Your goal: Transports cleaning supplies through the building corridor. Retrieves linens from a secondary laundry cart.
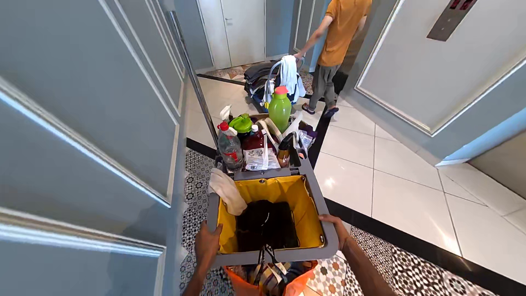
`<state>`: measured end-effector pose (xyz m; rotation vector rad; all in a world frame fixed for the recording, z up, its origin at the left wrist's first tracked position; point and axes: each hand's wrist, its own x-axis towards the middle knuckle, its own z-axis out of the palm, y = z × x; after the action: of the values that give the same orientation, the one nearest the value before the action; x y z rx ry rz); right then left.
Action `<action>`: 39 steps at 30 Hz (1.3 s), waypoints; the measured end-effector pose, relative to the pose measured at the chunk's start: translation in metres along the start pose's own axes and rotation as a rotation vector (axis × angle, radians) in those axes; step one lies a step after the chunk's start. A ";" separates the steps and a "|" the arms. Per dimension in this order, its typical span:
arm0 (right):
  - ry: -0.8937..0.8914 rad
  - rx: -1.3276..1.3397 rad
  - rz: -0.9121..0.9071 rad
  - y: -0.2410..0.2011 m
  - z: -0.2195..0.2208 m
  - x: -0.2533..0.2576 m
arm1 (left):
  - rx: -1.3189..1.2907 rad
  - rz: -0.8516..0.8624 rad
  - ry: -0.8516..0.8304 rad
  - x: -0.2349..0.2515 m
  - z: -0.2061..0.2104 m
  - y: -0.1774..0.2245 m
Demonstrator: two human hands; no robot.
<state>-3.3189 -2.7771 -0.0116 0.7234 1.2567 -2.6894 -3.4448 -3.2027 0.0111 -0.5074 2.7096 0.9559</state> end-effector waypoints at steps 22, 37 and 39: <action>0.660 -1.182 -0.553 -0.131 0.074 0.275 | 0.035 -0.014 -0.021 0.266 0.031 0.221; 0.621 -1.435 -0.083 -0.287 0.096 0.496 | -0.048 -0.058 -0.012 0.429 0.073 0.363; 0.633 -1.325 -0.057 -0.304 0.098 0.529 | -0.081 -0.043 0.010 0.454 0.079 0.378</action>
<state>-3.9065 -2.5869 0.0168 1.2087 2.6306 -1.0368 -4.0013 -2.9883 0.0185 -0.5856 2.6660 1.0582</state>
